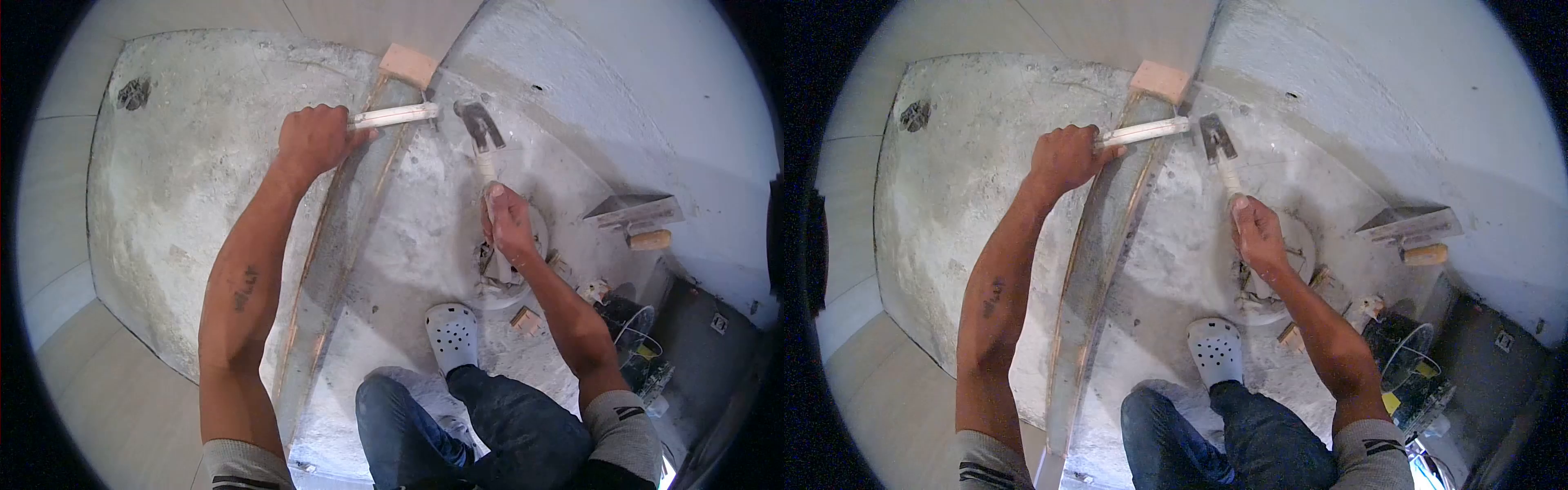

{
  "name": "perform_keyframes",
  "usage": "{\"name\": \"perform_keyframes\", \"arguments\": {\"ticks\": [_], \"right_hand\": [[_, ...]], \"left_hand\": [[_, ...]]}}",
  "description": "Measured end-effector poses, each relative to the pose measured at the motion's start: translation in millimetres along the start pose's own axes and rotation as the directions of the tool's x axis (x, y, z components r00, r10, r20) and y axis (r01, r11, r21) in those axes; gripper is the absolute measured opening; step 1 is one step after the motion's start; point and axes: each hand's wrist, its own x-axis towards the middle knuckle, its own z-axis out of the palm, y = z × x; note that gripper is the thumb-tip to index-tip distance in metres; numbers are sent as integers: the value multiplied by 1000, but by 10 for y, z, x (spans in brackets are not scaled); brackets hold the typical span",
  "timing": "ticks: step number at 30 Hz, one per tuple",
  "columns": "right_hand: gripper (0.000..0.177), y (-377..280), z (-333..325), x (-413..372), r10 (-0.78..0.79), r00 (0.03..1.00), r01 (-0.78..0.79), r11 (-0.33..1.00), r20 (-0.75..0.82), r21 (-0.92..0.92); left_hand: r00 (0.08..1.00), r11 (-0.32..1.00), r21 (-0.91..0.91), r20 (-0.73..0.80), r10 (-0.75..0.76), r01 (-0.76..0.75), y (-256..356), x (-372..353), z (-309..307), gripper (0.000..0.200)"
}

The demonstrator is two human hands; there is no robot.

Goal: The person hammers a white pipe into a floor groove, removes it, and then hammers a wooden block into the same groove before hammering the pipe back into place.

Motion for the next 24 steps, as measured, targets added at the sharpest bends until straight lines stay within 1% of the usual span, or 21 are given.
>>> {"name": "perform_keyframes", "arguments": {"ticks": [2,3,5,6,7,8,9,10,11,12,14,15,17,18,20,21,22,23,24], "right_hand": [[43,-99,90,-41,-46,998,47,999,-46,17],[43,-148,164,-81,-44,998,45,999,-43,18],[44,-227,303,-167,-181,967,211,963,-180,168],[44,-138,319,-145,-184,966,214,962,-181,168],[45,62,321,-87,-332,928,356,924,-169,138],[46,235,317,-33,-474,867,491,864,-152,110],[46,364,311,16,-484,861,502,858,-152,108],[46,408,337,63,-250,961,262,960,-116,104],[47,463,338,88,9,997,-2,996,-81,91],[47,526,305,77,9,997,-1,995,-83,99],[51,403,263,-21,22,982,-19,1000,-188,20],[51,299,250,-53,9,981,-5,1000,-194,18],[52,160,312,-168,-87,985,87,996,-152,-4],[52,149,372,-189,-79,986,79,997,-147,-1],[54,117,439,-179,-216,952,251,956,-216,149],[54,231,414,-86,-223,951,258,955,-217,150],[55,464,379,37,-71,983,90,990,-169,109],[57,448,387,124,79,989,-72,996,-125,56],[57,401,299,206,67,991,-61,997,-118,55]], "left_hand": [[1000,1000,-1,1,-29,29,82,-57,23,61],[999,999,0,4,-53,53,110,-82,34,60],[998,998,-2,15,-65,65,149,-100,69,59],[997,997,-4,24,-77,77,163,-103,86,59],[997,997,-4,19,-77,77,164,-109,113,59],[997,997,0,5,-77,77,159,-111,143,59],[997,997,5,-13,-75,75,160,-99,139,59],[997,997,6,-27,-78,78,170,-85,104,59],[997,997,-10,-20,-80,80,180,-89,94,58],[997,997,-21,-3,-74,74,177,-101,98,58],[996,996,-21,6,-92,92,170,-186,113,57],[997,996,-24,-13,-81,81,203,-132,75,56],[995,997,-21,-52,-81,80,225,-118,90,55],[994,997,-14,-73,-81,80,220,-151,129,53],[994,995,-13,-59,-95,94,236,-172,157,52],[992,994,-12,-64,-105,104,243,-150,132,51],[992,995,-11,-68,-104,103,268,-156,107,51],[993,996,2,-78,-84,84,296,-152,64,51],[994,997,18,-87,-67,69,305,-148,28,50]]}}
